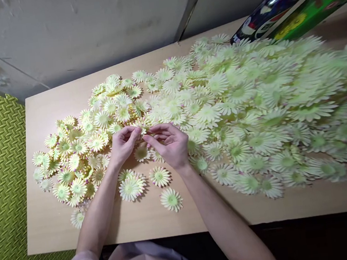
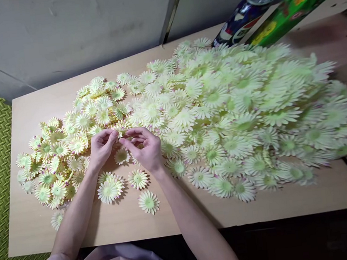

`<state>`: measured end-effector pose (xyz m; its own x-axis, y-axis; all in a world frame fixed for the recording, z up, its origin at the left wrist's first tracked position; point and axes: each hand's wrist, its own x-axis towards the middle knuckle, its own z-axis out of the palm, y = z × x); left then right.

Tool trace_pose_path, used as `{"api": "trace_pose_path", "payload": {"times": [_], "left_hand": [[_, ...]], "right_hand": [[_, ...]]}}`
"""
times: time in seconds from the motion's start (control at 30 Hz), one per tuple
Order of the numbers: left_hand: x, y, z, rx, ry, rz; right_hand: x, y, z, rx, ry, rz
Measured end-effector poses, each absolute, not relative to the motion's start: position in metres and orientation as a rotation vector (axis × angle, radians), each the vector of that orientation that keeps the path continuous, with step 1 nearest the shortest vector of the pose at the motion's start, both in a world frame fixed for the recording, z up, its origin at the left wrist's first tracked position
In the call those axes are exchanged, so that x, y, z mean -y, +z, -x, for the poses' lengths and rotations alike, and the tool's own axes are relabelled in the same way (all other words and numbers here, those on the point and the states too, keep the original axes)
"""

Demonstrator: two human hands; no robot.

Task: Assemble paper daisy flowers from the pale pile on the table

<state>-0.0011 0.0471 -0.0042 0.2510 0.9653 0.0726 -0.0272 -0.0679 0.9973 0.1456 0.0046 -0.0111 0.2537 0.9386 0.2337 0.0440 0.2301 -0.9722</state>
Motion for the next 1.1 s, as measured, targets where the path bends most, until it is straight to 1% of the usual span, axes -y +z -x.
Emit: {"api": "trace_pose_path", "payload": {"times": [0.3,1.1], "left_hand": [[-0.0479,-0.0033,-0.0009,-1.007,1.087,-1.331],[-0.0483,-0.0047,0.0002,-0.990,1.077,-1.392]], "right_hand": [[-0.0085,-0.0102,-0.1479,0.995,1.002,1.073],[-0.0079,-0.0041,-0.1505,1.025,1.022,1.032]]}}
